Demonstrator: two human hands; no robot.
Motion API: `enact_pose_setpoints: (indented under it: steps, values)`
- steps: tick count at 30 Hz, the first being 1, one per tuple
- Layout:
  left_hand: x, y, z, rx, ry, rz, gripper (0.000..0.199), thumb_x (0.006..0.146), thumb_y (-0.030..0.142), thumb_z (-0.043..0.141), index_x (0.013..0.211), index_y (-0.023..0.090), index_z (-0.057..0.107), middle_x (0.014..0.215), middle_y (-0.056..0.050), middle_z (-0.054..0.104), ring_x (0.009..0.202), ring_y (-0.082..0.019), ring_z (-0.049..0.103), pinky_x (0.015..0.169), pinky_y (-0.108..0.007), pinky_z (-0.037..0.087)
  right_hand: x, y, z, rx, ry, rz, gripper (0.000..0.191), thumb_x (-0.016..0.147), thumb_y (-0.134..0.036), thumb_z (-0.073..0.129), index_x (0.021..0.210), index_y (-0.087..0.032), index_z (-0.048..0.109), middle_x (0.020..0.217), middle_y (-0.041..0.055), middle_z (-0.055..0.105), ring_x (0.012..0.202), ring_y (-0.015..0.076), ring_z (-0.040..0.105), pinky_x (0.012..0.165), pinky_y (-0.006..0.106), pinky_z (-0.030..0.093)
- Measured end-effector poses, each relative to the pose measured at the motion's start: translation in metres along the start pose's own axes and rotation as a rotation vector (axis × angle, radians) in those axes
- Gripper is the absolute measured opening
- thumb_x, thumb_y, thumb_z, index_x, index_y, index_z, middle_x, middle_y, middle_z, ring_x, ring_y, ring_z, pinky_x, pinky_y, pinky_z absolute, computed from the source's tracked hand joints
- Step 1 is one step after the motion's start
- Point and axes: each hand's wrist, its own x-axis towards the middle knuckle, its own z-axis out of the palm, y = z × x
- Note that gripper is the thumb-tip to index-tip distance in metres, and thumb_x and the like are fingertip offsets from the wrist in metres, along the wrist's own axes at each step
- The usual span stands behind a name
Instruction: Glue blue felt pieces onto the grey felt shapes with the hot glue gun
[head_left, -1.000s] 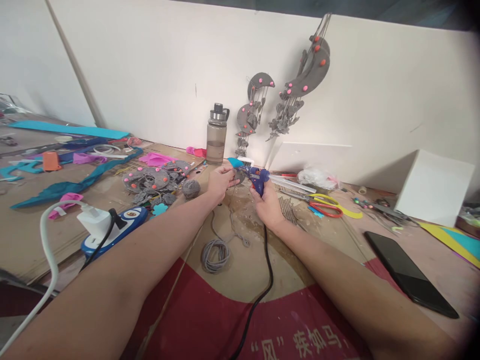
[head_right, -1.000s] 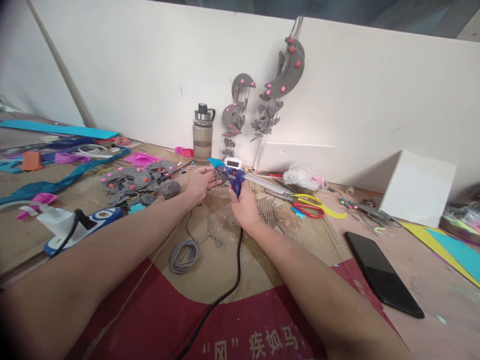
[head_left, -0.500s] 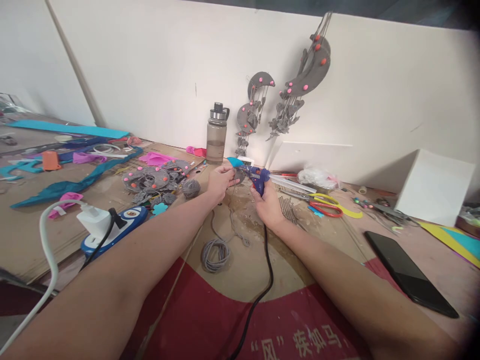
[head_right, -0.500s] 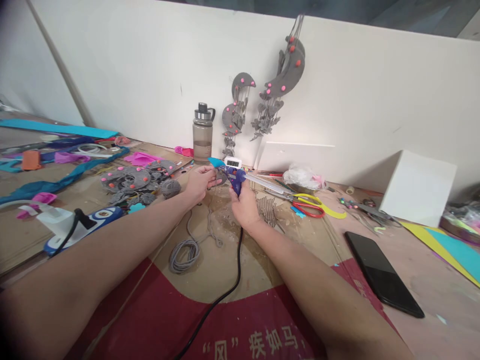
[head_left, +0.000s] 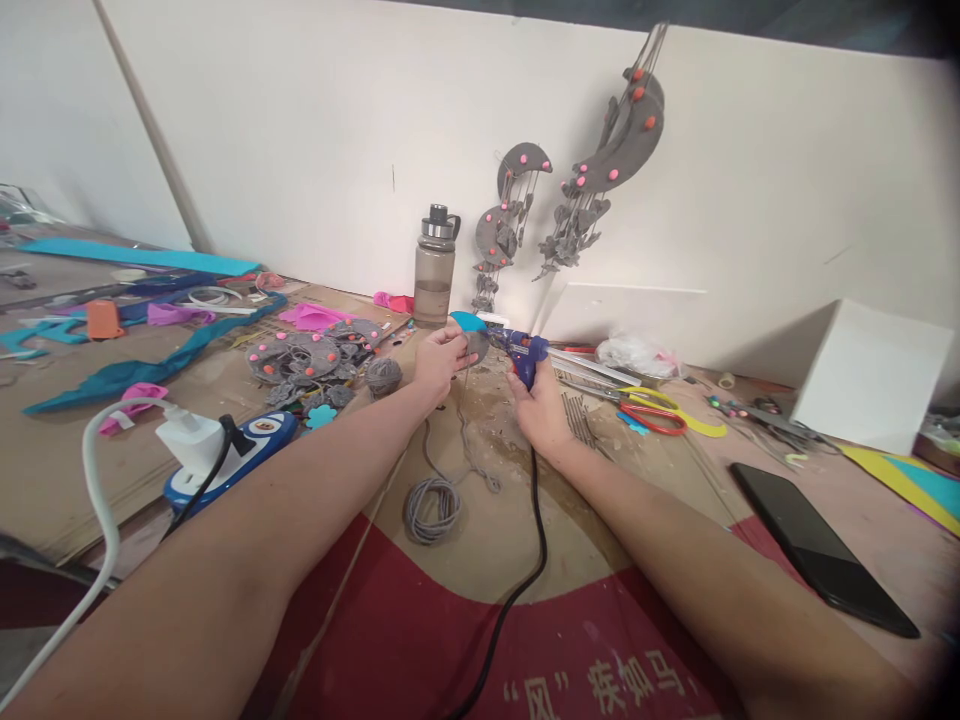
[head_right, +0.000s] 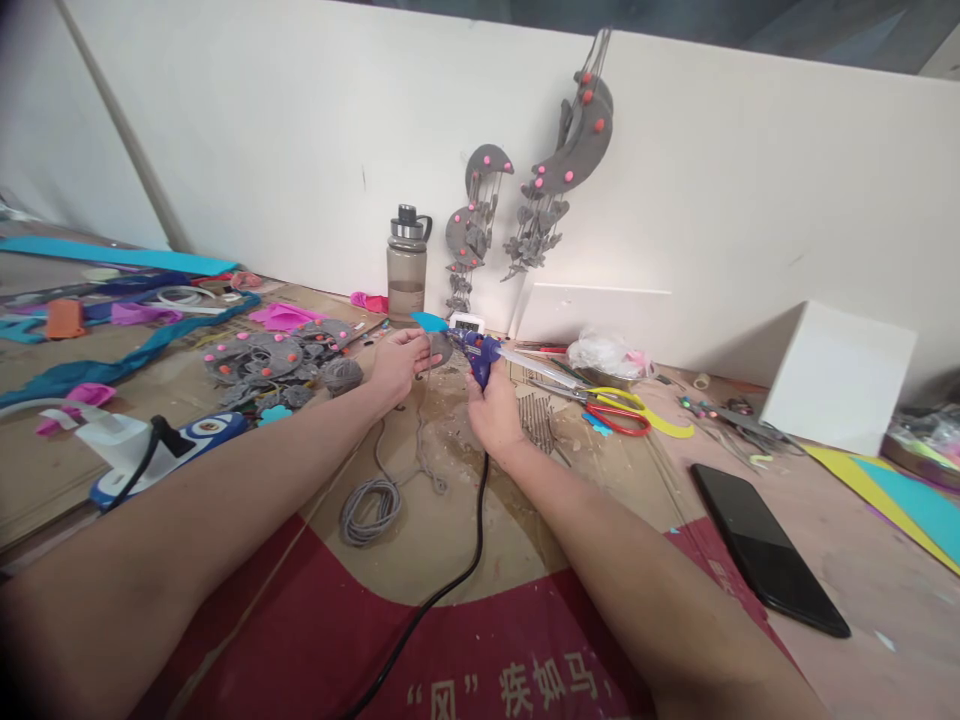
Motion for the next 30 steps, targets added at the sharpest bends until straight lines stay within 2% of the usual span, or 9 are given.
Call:
enact_pose_setpoints:
  steps: [8, 22, 30]
  values:
    - [-0.0019, 0.0038, 0.0024, -0.012, 0.031, -0.010, 0.014, 0.068, 0.017, 0.073, 0.071, 0.015, 0.060, 0.069, -0.001, 0.060, 0.071, -0.012, 0.063, 0.085, -0.039, 0.056, -0.0001, 0.0012, -0.0011, -0.017, 0.009, 0.019, 0.051, 0.085, -0.029, 0.051, 0.133, -0.014, 0.044, 0.122, 0.0153, 0.060, 0.111, 0.0271, 0.056, 0.104, 0.047, 0.039]
    - [-0.0028, 0.0078, 0.0038, -0.042, 0.055, 0.007, 0.015, 0.066, 0.014, 0.071, 0.071, 0.015, 0.057, 0.063, 0.004, 0.054, 0.058, -0.006, 0.056, 0.086, -0.040, 0.057, 0.0017, 0.0043, -0.0019, -0.010, 0.039, 0.014, 0.052, 0.084, -0.027, 0.051, 0.134, -0.015, 0.044, 0.130, 0.0155, 0.057, 0.117, 0.0274, 0.054, 0.108, 0.048, 0.035]
    - [-0.0008, 0.0067, 0.0023, -0.072, 0.044, 0.004, 0.015, 0.067, 0.013, 0.072, 0.072, 0.015, 0.057, 0.058, 0.005, 0.054, 0.051, -0.004, 0.052, 0.085, -0.040, 0.057, 0.0024, 0.0046, -0.0023, -0.008, 0.062, 0.016, 0.049, 0.084, -0.029, 0.052, 0.131, -0.016, 0.045, 0.123, 0.0141, 0.059, 0.112, 0.0266, 0.055, 0.106, 0.048, 0.037]
